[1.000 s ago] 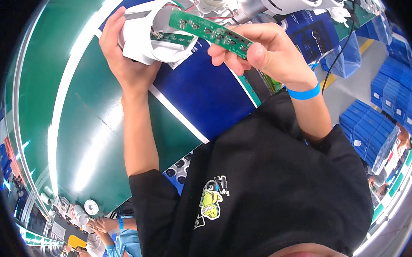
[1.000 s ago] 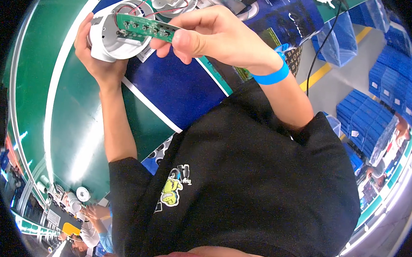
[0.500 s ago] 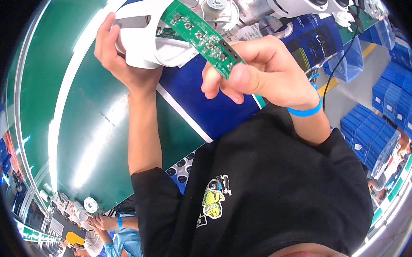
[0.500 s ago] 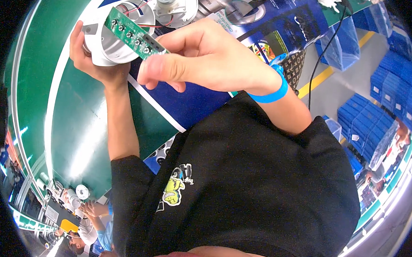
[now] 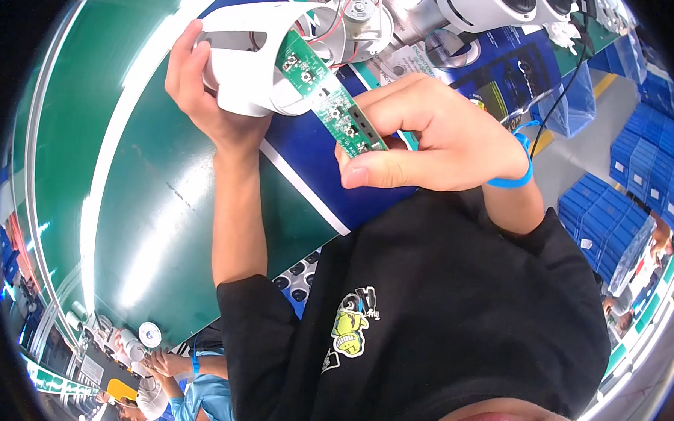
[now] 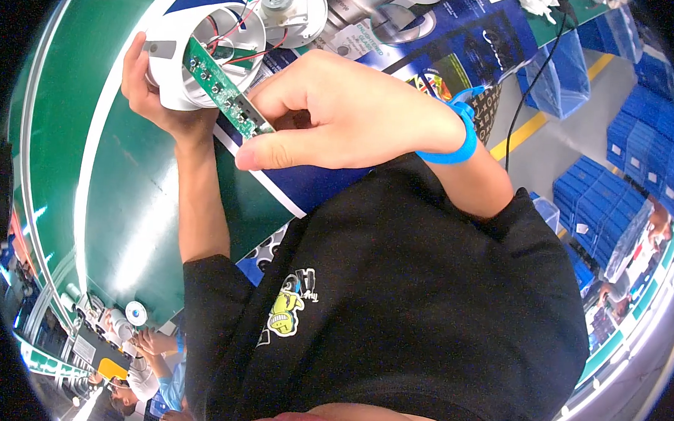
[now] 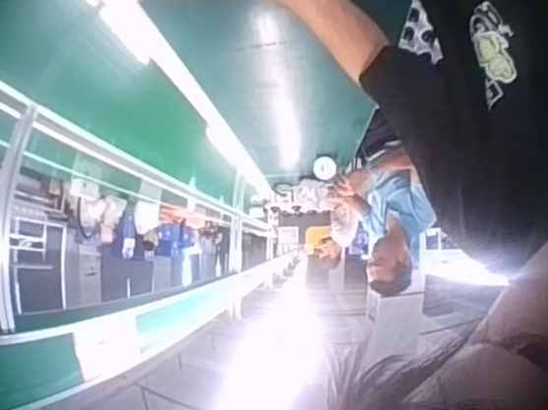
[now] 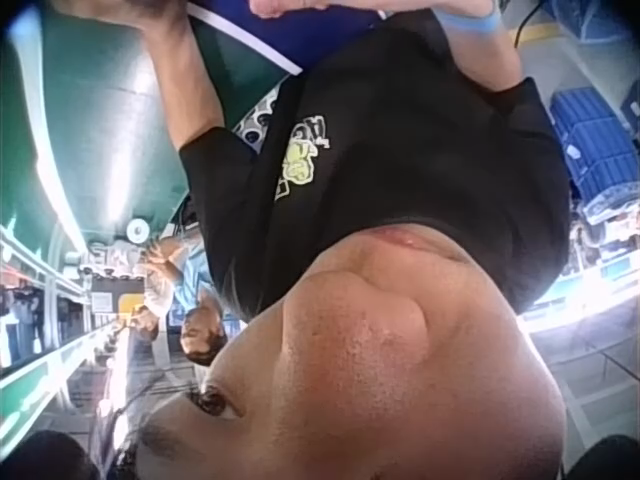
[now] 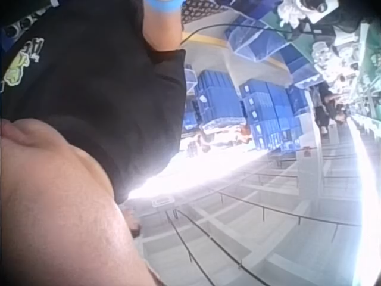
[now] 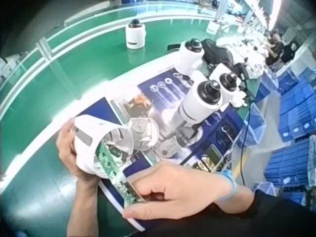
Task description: Assembling the internal components, wiring, and housings of security cameras on an industrial assembly line.
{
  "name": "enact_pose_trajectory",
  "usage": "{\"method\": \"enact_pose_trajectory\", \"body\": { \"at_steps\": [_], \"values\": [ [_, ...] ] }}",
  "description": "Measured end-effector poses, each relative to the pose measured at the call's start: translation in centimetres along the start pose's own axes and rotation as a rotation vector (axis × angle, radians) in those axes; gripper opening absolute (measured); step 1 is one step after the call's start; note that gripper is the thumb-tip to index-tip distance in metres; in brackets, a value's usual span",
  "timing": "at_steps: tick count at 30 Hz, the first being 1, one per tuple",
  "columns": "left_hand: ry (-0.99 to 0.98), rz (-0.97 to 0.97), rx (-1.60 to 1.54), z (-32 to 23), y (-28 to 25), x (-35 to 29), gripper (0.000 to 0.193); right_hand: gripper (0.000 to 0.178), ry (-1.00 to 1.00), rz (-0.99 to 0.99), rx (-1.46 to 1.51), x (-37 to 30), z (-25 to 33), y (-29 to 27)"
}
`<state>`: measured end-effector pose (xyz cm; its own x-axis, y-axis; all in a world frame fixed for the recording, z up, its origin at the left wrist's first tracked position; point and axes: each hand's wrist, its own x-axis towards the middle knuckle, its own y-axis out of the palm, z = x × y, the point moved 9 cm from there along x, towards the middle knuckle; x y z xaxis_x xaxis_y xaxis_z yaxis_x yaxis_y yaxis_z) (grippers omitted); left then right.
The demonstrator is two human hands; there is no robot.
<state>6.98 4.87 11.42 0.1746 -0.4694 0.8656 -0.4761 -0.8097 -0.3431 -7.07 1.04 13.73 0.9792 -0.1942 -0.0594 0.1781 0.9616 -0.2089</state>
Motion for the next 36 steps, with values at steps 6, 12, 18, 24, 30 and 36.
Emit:
{"method": "enact_pose_trajectory", "body": {
  "at_steps": [6,12,18,24,30,36],
  "values": [
    [0.002,-0.014,0.023,-0.3,-0.1,0.2,0.080,0.026,0.175,-0.070,0.391,-0.2,-0.4,-0.7],
    [0.018,-0.007,0.038,-0.5,-0.3,0.4,0.079,0.037,0.132,-0.073,0.572,-0.3,-1.0,-0.2],
    [0.035,-0.019,0.022,-0.6,-0.2,0.3,0.077,0.038,0.150,-0.009,0.673,-0.3,-1.0,-0.2],
    [0.087,-0.005,-0.034,-0.2,-0.1,0.0,0.073,0.038,0.118,-0.025,0.781,-0.4,-0.9,-1.6],
    [0.139,0.017,0.048,-1.0,0.1,0.3,0.071,0.038,0.143,-0.102,0.658,-0.2,-1.1,-1.3],
    [0.069,-0.038,0.024,-0.5,-0.1,0.0,0.071,0.029,0.103,-0.214,0.635,-0.1,-1.0,-1.8]
  ]
}}
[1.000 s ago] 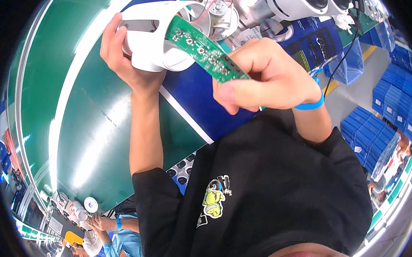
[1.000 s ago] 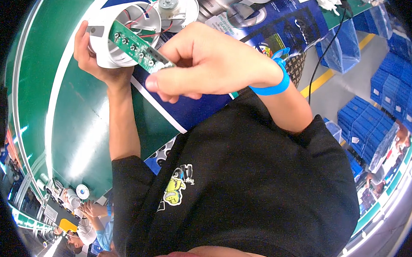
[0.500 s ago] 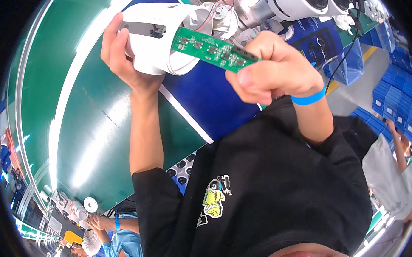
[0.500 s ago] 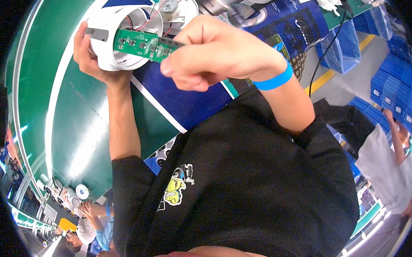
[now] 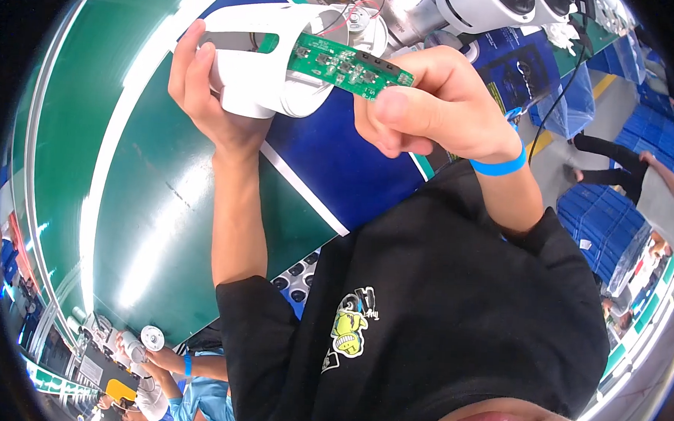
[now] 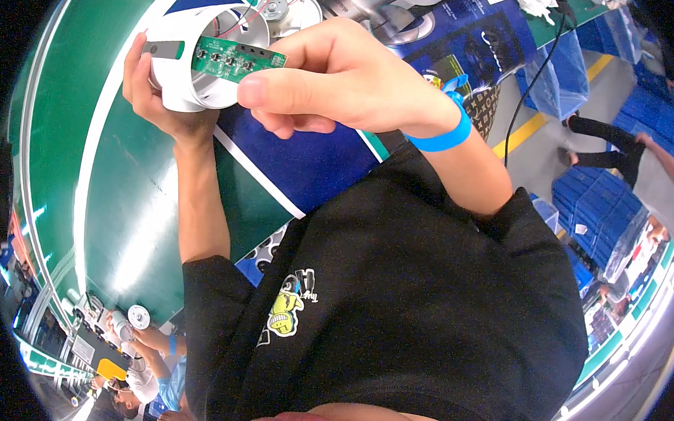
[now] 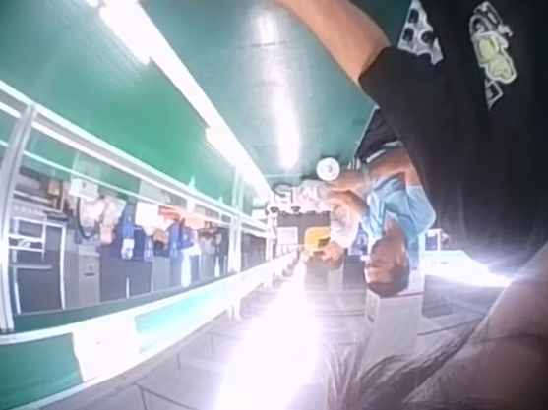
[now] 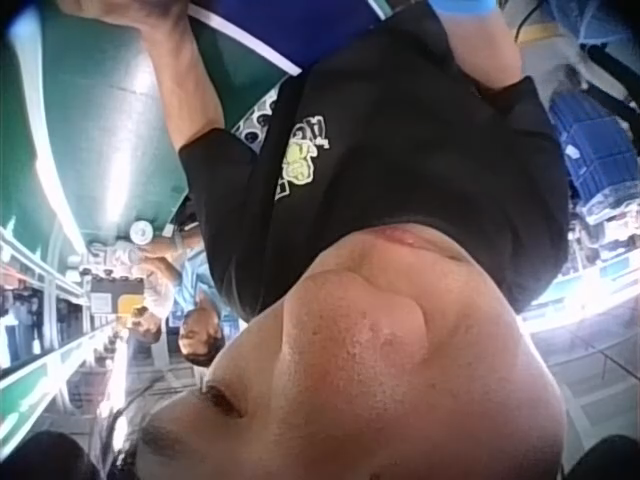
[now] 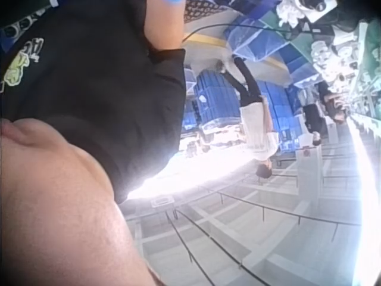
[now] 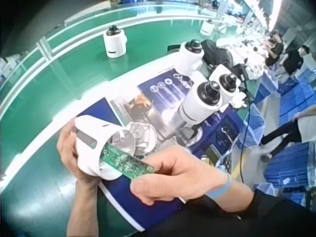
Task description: Assembling the internal components, wiring, and housings of security cameras on an industrial assembly line.
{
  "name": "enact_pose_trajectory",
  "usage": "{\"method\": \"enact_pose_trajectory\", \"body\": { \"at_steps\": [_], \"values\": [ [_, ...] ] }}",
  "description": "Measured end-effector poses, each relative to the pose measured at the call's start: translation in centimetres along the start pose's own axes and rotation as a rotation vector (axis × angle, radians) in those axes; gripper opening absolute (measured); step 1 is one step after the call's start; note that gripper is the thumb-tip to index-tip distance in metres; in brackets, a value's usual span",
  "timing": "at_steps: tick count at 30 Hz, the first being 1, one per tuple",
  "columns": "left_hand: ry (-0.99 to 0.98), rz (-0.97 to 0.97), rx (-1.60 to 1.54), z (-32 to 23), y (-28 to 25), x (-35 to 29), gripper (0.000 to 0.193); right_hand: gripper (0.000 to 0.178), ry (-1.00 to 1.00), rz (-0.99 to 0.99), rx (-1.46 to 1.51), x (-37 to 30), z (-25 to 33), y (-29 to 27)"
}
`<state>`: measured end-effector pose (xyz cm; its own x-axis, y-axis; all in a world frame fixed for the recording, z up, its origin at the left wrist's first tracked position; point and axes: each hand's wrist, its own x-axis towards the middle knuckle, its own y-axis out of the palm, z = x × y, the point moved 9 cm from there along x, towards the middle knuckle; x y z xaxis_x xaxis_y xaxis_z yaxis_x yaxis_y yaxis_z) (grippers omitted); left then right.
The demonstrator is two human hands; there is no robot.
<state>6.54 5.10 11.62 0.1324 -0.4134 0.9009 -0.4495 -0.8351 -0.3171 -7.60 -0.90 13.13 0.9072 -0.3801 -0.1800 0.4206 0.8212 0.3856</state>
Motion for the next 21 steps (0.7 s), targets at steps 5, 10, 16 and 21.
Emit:
{"method": "enact_pose_trajectory", "body": {
  "at_steps": [5,10,16,21],
  "values": [
    [0.001,0.052,0.077,-0.5,0.1,0.7,0.071,0.023,-0.259,-0.129,-0.032,0.0,0.3,-0.9],
    [0.065,0.003,0.082,-0.9,0.0,0.6,0.072,0.035,-0.329,-0.377,-0.260,-0.7,0.2,-2.5],
    [0.015,0.028,0.084,-0.4,0.2,0.5,0.074,0.073,-0.600,-0.504,-0.715,-2.3,3.0,-3.5],
    [0.063,0.028,0.074,-1.0,0.2,0.6,0.071,0.095,-0.410,-0.402,-0.800,-0.8,4.3,-3.2]
  ]
}}
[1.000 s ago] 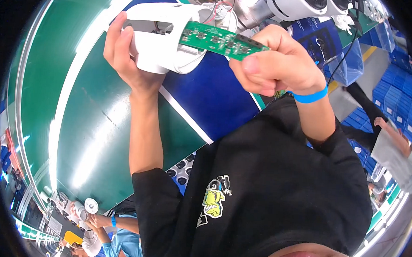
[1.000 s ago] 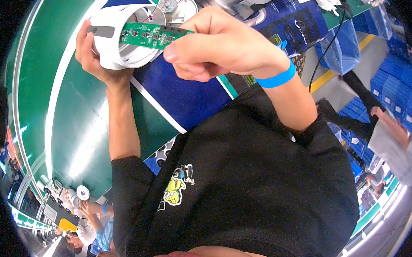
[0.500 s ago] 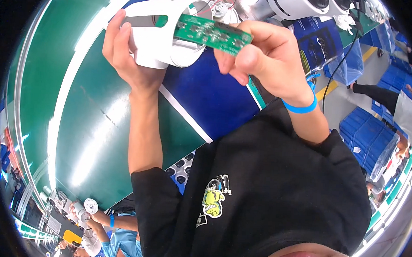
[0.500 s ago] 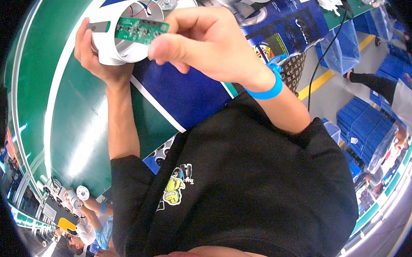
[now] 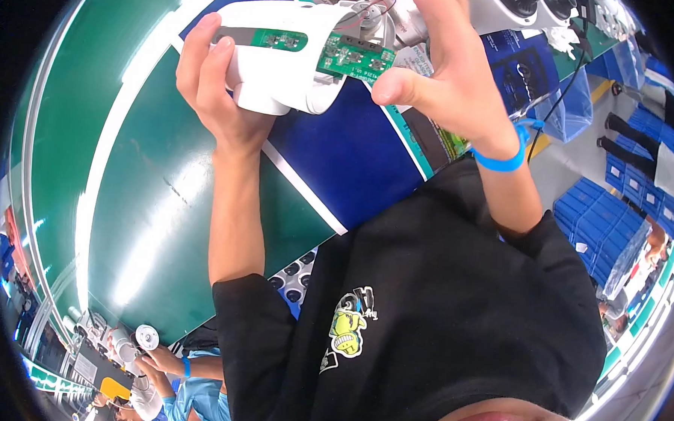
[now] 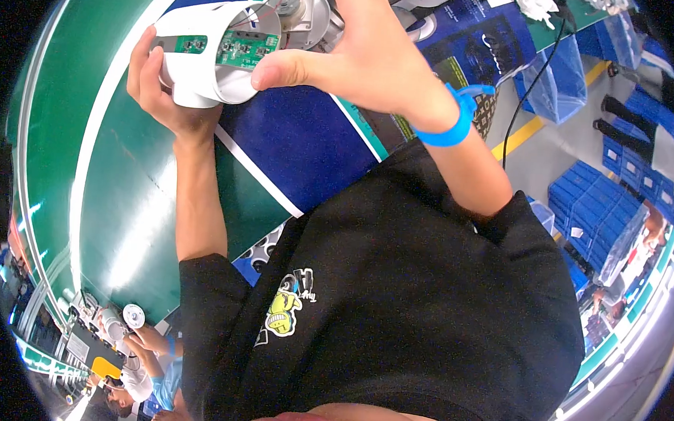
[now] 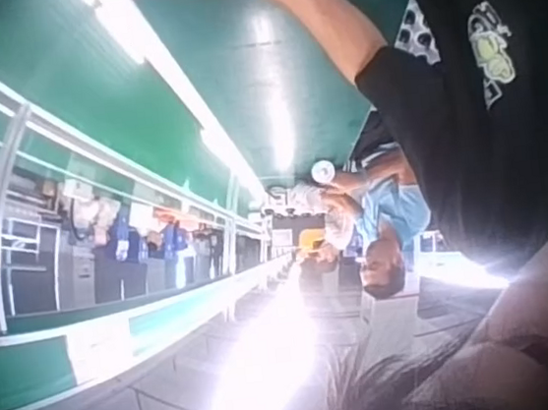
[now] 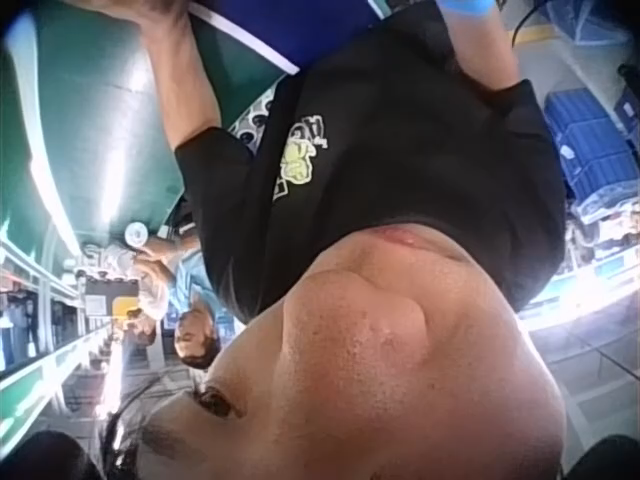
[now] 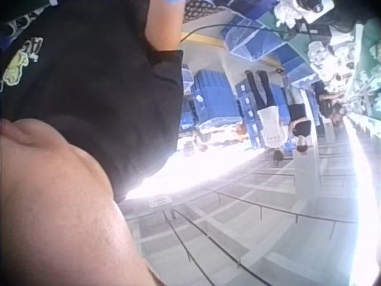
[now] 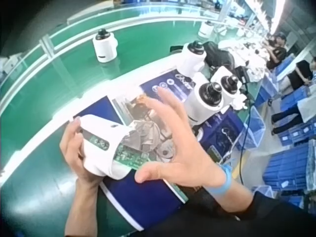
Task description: Assembling the internal components, wiring, and housings of security cameras on an industrial assembly line.
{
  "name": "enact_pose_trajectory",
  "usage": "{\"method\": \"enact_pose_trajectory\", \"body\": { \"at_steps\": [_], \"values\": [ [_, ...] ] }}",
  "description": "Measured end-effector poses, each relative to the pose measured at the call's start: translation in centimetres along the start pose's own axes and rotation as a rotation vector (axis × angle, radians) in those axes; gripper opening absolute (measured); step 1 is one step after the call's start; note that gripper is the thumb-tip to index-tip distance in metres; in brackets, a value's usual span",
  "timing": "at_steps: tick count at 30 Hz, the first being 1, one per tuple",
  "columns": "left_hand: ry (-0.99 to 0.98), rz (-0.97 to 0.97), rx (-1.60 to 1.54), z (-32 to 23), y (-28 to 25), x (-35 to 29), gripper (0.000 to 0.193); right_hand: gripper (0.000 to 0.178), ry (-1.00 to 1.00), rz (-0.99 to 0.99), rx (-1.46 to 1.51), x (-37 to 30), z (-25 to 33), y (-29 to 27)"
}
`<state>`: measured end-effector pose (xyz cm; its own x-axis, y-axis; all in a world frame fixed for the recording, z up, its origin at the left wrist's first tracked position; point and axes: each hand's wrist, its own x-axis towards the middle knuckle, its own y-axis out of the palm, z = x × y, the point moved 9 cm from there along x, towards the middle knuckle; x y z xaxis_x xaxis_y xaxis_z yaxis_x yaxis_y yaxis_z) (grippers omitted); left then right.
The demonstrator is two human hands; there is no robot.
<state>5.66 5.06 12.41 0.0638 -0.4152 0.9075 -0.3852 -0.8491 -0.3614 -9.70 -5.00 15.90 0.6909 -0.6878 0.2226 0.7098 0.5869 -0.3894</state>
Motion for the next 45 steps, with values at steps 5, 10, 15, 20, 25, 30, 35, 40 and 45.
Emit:
{"method": "enact_pose_trajectory", "body": {
  "at_steps": [5,10,15,20,25,30,35,40,45],
  "values": [
    [-0.035,0.006,-0.050,0.2,0.2,-0.4,0.069,0.075,0.092,0.344,0.244,1.0,-1.1,2.0],
    [-0.076,0.008,-0.065,0.5,0.3,-0.4,0.068,0.073,0.249,0.405,0.322,1.4,-1.3,2.2],
    [-0.060,0.016,-0.011,0.3,0.2,-0.2,0.065,0.067,0.253,0.367,0.242,2.2,-1.0,2.4],
    [-0.085,0.030,-0.004,0.3,0.2,-0.4,0.063,0.060,0.292,0.321,0.213,2.5,-1.1,2.6],
    [-0.046,0.062,0.038,0.0,0.1,-0.2,0.063,0.060,0.283,0.315,0.192,2.5,-1.1,2.7],
    [-0.012,0.066,-0.037,-0.4,0.5,0.0,0.064,0.065,0.152,0.178,0.176,3.0,-1.2,2.1],
    [-0.006,0.065,-0.039,-1.2,0.5,0.3,0.063,0.084,0.195,0.343,0.071,4.3,-2.2,2.5],
    [0.007,0.062,-0.085,-1.4,1.0,0.2,0.066,0.084,-0.002,0.372,-0.057,5.6,0.6,2.4],
    [-0.018,0.096,-0.228,-1.3,1.6,-0.2,0.073,0.080,0.030,0.348,-0.129,6.4,0.1,1.7]
  ]
}}
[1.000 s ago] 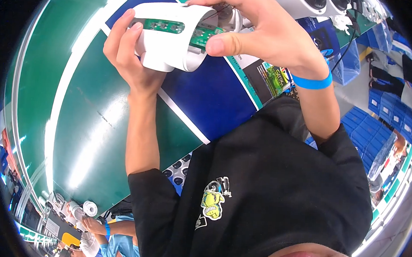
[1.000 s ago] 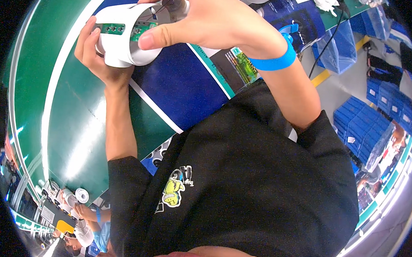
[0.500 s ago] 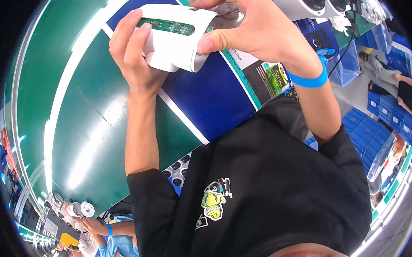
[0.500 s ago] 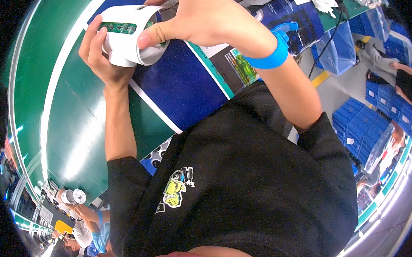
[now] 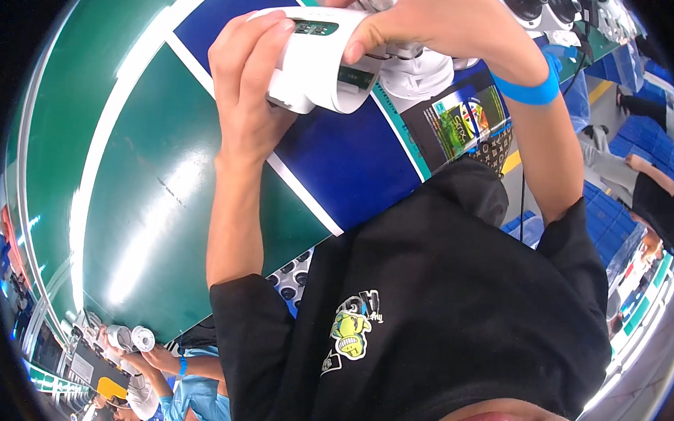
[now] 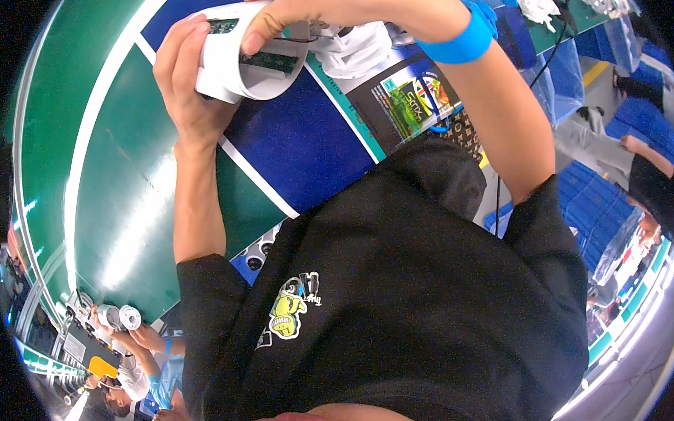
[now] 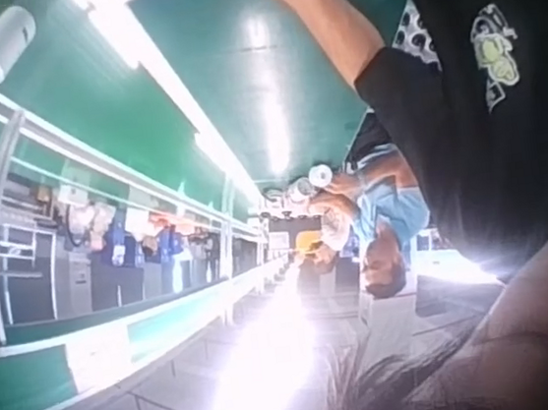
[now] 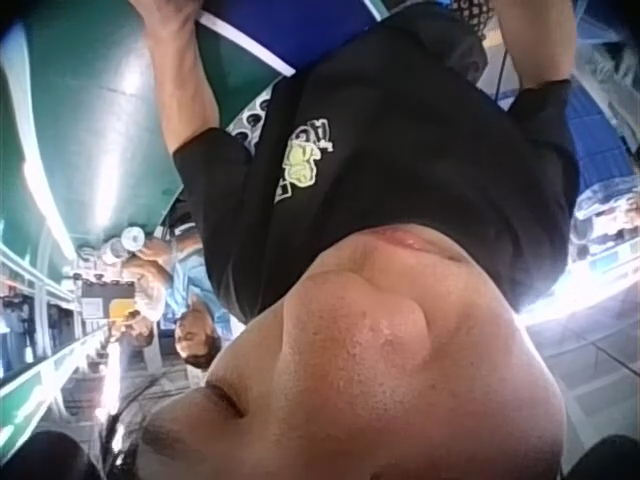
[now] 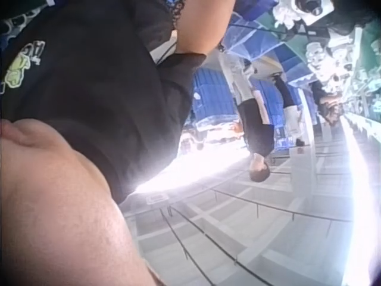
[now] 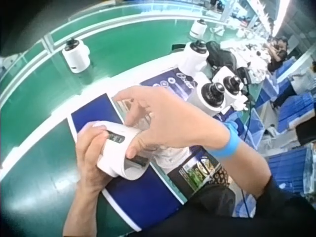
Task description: Assembling the internal components, wiring, and housings of security cameras on an industrial assembly line.
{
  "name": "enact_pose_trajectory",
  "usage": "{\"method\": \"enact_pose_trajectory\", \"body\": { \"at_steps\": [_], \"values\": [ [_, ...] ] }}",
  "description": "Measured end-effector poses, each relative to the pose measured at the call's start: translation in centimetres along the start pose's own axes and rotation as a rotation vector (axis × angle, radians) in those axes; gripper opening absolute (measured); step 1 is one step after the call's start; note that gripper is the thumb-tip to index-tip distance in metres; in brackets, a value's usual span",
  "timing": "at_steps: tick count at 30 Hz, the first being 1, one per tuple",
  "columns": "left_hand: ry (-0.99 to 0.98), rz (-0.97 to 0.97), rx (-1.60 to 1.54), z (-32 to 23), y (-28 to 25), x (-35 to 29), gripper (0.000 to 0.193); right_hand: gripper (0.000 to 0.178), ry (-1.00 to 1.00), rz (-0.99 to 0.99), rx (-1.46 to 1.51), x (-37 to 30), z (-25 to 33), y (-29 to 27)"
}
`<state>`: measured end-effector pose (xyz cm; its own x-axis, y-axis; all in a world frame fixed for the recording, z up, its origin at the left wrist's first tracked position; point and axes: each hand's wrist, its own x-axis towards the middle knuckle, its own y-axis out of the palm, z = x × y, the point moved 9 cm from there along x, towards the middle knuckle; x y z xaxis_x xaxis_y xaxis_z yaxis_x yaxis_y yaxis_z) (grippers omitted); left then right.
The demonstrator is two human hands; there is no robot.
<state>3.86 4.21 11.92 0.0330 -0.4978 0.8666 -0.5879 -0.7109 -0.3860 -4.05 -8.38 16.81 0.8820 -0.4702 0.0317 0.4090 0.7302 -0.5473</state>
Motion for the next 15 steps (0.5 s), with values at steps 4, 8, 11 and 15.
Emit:
{"method": "enact_pose_trajectory", "body": {
  "at_steps": [4,8,11,15],
  "values": [
    [-0.058,0.058,-0.011,0.3,0.4,-0.1,0.077,0.075,0.074,0.068,-0.010,0.1,-1.1,0.6],
    [-0.105,0.098,-0.028,0.5,0.3,-0.3,0.081,0.078,-0.001,-0.065,-0.053,-1.4,-0.6,0.5],
    [-0.114,0.101,-0.023,0.9,0.1,-0.4,0.079,0.084,0.035,-0.197,0.098,-7.0,-3.8,-0.7],
    [-0.209,0.123,0.019,1.5,-0.1,0.1,0.080,0.106,0.121,-0.297,-0.028,-12.6,-7.1,3.0]
  ]
}}
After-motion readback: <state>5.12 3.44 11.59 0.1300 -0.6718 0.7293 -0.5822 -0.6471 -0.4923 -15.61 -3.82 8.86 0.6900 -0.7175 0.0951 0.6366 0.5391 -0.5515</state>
